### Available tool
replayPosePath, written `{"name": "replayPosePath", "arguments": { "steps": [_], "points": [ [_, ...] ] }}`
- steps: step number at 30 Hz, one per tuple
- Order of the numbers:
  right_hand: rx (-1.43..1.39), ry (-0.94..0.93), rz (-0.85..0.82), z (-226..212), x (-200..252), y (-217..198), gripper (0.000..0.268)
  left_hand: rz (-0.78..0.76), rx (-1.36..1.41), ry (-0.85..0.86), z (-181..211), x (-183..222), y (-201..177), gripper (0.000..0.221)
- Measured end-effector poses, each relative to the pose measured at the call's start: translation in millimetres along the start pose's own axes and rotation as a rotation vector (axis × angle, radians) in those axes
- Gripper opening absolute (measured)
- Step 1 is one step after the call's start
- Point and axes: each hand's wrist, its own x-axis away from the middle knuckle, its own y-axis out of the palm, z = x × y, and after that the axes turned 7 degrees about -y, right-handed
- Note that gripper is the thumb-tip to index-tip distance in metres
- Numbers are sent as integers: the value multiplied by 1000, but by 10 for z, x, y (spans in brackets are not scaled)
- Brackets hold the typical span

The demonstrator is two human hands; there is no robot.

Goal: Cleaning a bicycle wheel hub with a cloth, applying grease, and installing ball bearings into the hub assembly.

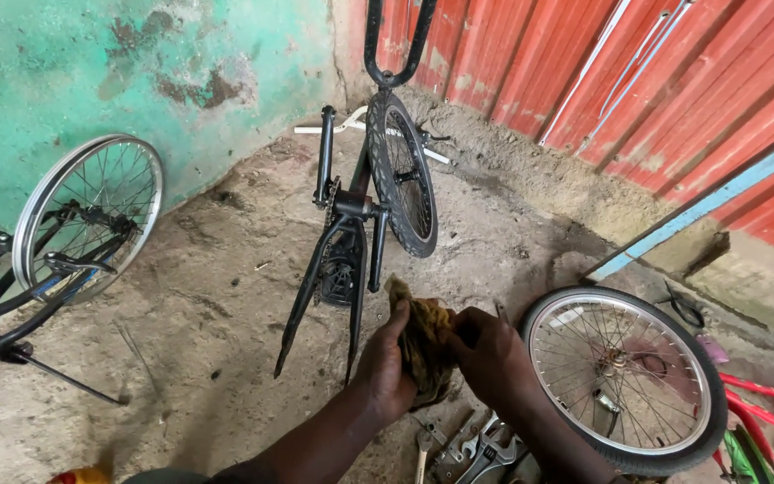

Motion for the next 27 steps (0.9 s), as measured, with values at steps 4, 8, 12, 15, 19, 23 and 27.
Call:
{"name": "replayPosePath", "arguments": {
  "steps": [4, 8, 12, 15, 19, 23, 27],
  "points": [
    [88, -116, 32, 35, 28, 41, 15, -62, -28, 67, -37, -63, -47, 40],
    [64, -119, 99, 21, 36, 22, 15, 60, -20, 52, 5, -30, 0, 40],
    [-42, -85, 149, 59, 8, 0, 14, 70, -13, 24, 14, -48, -17, 44],
    [-45, -62, 107, 76, -11, 2, 16, 51, -8, 59, -40, -166, -127, 42],
    [-94, -89, 150, 188, -64, 46, 16, 49, 8, 78, -37, -171, -123, 44],
    [117, -222, 259, 205, -77, 83, 19, 26, 13, 91, -45, -204, -166, 39],
    [257, -374, 234, 51, 66, 106, 7, 13, 37, 92, -28, -214, -181, 43]
  ]
}}
